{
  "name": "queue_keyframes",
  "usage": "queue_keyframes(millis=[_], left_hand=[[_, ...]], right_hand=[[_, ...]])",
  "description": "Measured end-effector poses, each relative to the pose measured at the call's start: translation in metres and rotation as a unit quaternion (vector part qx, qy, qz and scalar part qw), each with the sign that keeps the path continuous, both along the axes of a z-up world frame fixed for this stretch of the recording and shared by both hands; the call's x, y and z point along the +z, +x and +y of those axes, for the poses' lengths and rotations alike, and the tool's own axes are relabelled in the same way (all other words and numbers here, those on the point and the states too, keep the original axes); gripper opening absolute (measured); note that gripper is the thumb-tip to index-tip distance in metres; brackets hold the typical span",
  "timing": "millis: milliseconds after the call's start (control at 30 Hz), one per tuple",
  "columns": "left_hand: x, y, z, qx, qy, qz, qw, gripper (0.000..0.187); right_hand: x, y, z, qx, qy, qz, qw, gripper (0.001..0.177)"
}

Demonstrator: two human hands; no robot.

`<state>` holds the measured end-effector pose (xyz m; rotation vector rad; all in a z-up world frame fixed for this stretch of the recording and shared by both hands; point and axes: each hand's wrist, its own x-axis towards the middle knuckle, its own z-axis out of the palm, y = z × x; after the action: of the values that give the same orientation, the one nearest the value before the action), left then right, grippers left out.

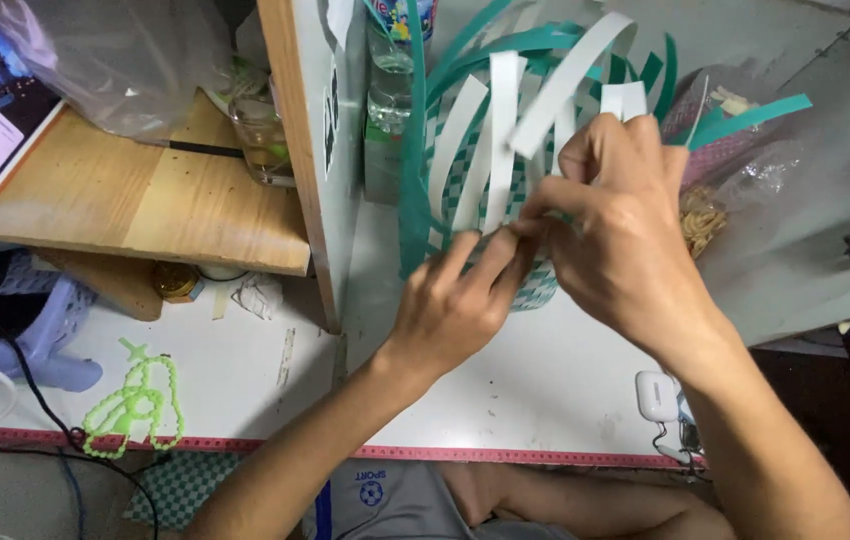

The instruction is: Weaving a basket using teal and white plastic strips on a workbench.

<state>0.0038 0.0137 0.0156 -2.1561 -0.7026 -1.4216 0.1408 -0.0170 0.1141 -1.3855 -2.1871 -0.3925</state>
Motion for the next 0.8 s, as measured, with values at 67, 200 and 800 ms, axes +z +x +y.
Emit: queue_keyframes(millis=[67,200,800], left_hand=[[0.003,0.0,0.0,-0.003,-0.006,0.001,1.0,0.012],[0.005,0.0,0.002,-0.05,-0.02,0.016,0.998,0.013],[0.01,-0.011,0.013,-0.139,0.117,0.109,0.977,0.02]], right_hand=[[0.0,0.004,0.001,0.001,0.003,0.006,1.0,0.017],[-0.003,0.01,0.003,0.011,0.033,0.006,0.999,0.017],[0.006,0.026,-0.012,0.103,-0.014,0.004,0.995,0.01]])
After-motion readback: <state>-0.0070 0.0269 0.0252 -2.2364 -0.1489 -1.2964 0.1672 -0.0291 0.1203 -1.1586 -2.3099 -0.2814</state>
